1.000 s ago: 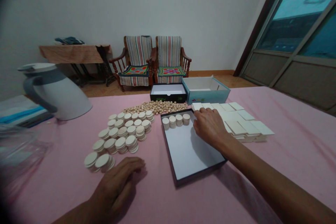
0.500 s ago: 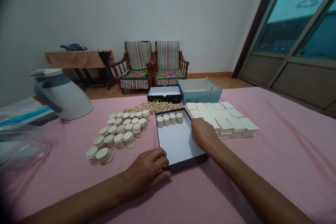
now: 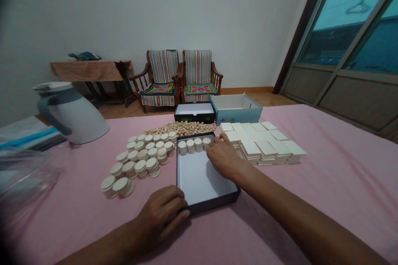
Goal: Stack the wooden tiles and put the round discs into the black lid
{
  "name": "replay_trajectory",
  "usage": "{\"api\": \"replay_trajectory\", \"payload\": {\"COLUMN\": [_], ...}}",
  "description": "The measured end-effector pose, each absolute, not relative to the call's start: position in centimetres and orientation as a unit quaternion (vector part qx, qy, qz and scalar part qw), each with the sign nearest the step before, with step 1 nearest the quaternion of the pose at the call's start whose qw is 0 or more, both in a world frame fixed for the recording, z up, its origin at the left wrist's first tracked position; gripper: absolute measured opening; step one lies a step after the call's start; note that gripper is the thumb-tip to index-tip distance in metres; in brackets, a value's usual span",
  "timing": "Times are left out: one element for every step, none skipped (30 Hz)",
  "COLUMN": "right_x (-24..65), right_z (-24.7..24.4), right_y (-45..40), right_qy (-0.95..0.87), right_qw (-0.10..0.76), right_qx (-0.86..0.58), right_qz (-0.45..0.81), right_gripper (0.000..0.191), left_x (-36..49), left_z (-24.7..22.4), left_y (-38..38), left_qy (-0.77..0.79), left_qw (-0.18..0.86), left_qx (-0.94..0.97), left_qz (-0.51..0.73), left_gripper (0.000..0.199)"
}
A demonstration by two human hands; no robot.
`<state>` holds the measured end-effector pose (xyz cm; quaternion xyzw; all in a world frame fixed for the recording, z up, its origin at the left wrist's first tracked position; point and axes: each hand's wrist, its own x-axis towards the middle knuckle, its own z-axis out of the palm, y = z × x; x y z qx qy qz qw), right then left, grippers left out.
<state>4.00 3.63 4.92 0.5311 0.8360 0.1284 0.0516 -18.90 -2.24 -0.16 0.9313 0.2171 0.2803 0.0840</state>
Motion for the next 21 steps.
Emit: {"api": "replay_trajectory", "payload": {"right_x": [3.7,3.4,3.2,3.0,2.9,2.8,2.7,2.7,2.6,2.6,2.5,2.5,2.5,2.4,2.4,2.3,2.1,1.9,1.6,1.3,0.9], "right_z": [4.6,4.2,3.8,3.5,3.2,2.9,2.8,2.7,2.6,2.6,2.5,2.6,2.6,2.7,2.9,3.1,3.4,3.6,3.9,4.2,4.3], "right_y": [4.0,4.3,4.6,4.9,5.3,5.6,5.9,6.2,6.4,6.6,6.7,6.8,6.8,6.8,6.6,6.5,6.3,6.0,5.8,5.6,5.5], "right_qy": [0.841,0.844,0.845,0.846,0.845,0.846,0.845,0.845,0.844,0.842,0.842,0.841,0.840,0.839,0.838,0.838,0.836,0.834,0.832,0.834,0.841], "right_qw": [0.071,0.086,0.096,0.101,0.102,0.101,0.100,0.098,0.098,0.098,0.097,0.096,0.095,0.094,0.093,0.090,0.085,0.079,0.071,0.064,0.056], "right_qx": [0.520,0.514,0.511,0.510,0.512,0.513,0.515,0.516,0.519,0.521,0.523,0.525,0.526,0.528,0.529,0.531,0.534,0.538,0.542,0.541,0.533], "right_qz": [0.129,0.127,0.125,0.120,0.114,0.108,0.103,0.098,0.095,0.094,0.094,0.093,0.092,0.091,0.091,0.091,0.093,0.094,0.093,0.087,0.074], "right_gripper": [0.026,0.025,0.025,0.025,0.026,0.027,0.028,0.028,0.029,0.029,0.029,0.029,0.029,0.029,0.029,0.029,0.029,0.028,0.028,0.027,0.026], "left_x": [-18.9,-18.9,-19.0,-19.1,-19.1,-19.2,-19.2,-19.2,-19.3,-19.3,-19.3,-19.3,-19.3,-19.3,-19.3,-19.3,-19.3,-19.3,-19.3,-19.3,-19.3], "left_z": [-0.2,-0.3,-0.3,-0.3,-0.3,-0.3,-0.3,-0.3,-0.3,-0.3,-0.3,-0.3,-0.3,-0.3,-0.3,-0.3,-0.3,-0.3,-0.4,-0.4,-0.4], "left_y": [-2.2,-2.2,-2.2,-2.2,-2.2,-2.2,-2.1,-2.1,-2.1,-2.1,-2.1,-2.0,-2.0,-2.0,-2.0,-2.0,-1.9,-1.9,-1.9,-1.9,-1.9], "left_qy": [0.216,0.215,0.214,0.212,0.211,0.211,0.210,0.210,0.209,0.208,0.208,0.208,0.208,0.208,0.207,0.206,0.203,0.200,0.199,0.198,0.199], "left_qw": [0.088,0.089,0.090,0.089,0.088,0.088,0.088,0.089,0.090,0.091,0.092,0.094,0.095,0.097,0.098,0.098,0.097,0.096,0.094,0.093,0.093], "left_qx": [0.930,0.929,0.929,0.930,0.931,0.932,0.932,0.933,0.934,0.934,0.934,0.934,0.934,0.935,0.935,0.936,0.936,0.936,0.936,0.936,0.936], "left_qz": [0.285,0.288,0.288,0.287,0.286,0.283,0.280,0.278,0.276,0.276,0.276,0.275,0.274,0.271,0.269,0.269,0.271,0.273,0.275,0.276,0.276], "left_gripper": [0.014,0.014,0.014,0.015,0.015,0.015,0.015,0.015,0.015,0.015,0.015,0.015,0.015,0.015,0.015,0.016,0.016,0.017,0.018,0.018,0.018]}}
